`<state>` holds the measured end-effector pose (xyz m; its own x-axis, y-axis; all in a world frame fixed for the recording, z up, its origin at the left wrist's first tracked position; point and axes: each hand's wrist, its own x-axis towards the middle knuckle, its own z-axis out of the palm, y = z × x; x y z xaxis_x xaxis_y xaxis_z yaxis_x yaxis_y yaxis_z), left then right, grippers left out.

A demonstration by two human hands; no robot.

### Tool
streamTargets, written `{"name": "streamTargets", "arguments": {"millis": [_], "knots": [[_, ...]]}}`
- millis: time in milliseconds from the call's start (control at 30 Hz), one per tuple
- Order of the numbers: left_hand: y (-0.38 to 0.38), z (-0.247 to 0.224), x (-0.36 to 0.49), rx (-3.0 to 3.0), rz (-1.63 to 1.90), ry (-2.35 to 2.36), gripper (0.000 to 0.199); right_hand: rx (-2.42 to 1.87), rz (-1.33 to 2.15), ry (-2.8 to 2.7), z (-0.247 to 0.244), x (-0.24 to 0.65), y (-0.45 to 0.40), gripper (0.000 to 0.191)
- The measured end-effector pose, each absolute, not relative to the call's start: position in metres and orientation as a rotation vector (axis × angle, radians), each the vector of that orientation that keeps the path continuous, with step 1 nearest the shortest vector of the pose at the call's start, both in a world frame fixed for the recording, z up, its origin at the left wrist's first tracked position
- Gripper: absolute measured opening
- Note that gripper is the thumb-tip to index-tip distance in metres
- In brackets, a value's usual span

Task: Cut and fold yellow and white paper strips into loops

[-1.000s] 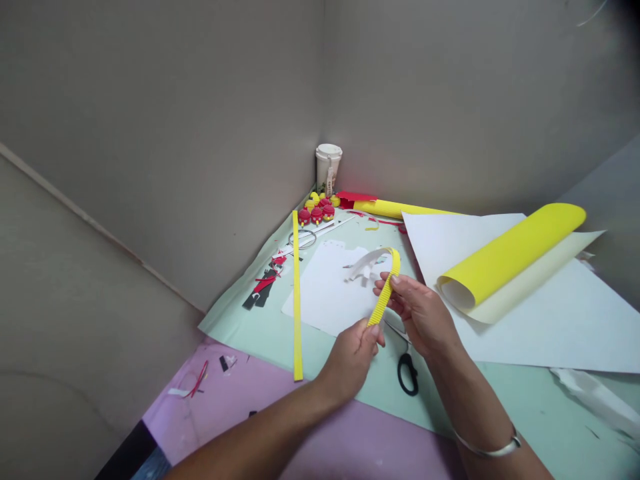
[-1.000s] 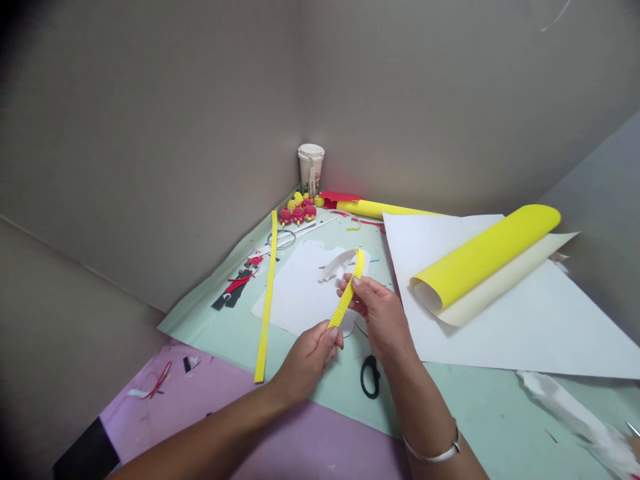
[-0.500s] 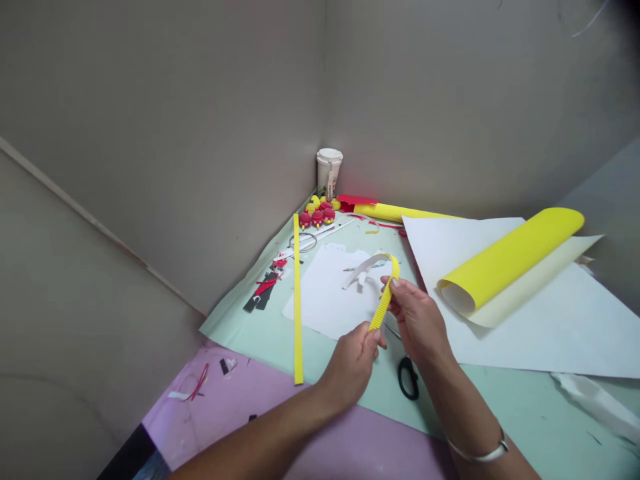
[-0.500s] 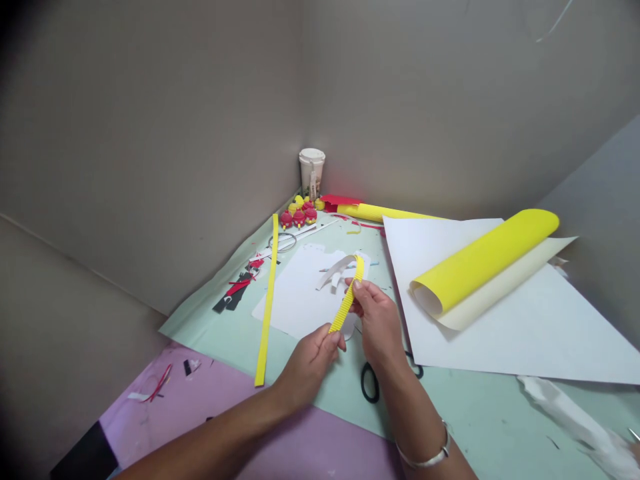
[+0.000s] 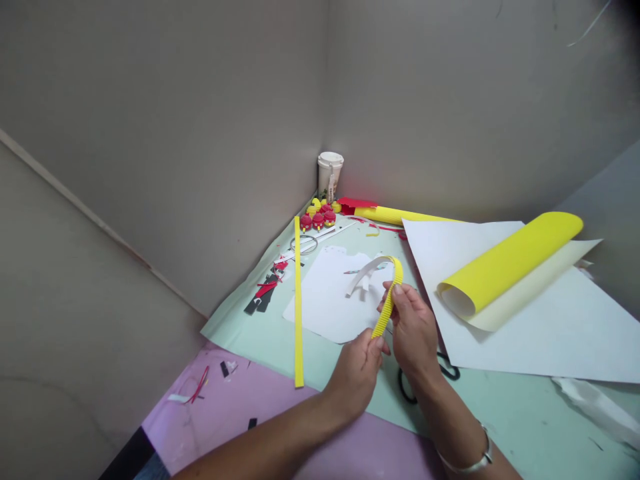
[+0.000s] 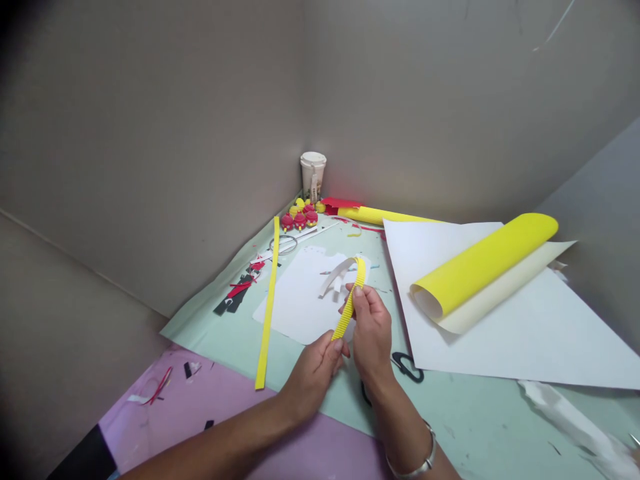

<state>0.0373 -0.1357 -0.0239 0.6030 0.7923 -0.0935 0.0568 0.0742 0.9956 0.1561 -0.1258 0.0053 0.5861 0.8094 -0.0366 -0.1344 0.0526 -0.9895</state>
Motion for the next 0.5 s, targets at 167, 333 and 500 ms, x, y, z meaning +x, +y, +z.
{"name": "streamTargets", "arguments": {"millis": [167,333,500], "knots": [[-0.136,-0.013,0.030,1.421,0.653,0.706,0.039,-1.343,0.771,-0.750,0.018,0.154,-0.133,0.036],[-0.112,0.013,0.019,1.338,0.877,0.735,0.042,-1.375,0.784,-0.923,0.028,0.151,-0.137,0.035],[-0.082,0.033,0.016,1.180,0.877,0.620,0.042,-1.429,0.963,-1.060,0.027,0.137,-0.138,0.035]]}}
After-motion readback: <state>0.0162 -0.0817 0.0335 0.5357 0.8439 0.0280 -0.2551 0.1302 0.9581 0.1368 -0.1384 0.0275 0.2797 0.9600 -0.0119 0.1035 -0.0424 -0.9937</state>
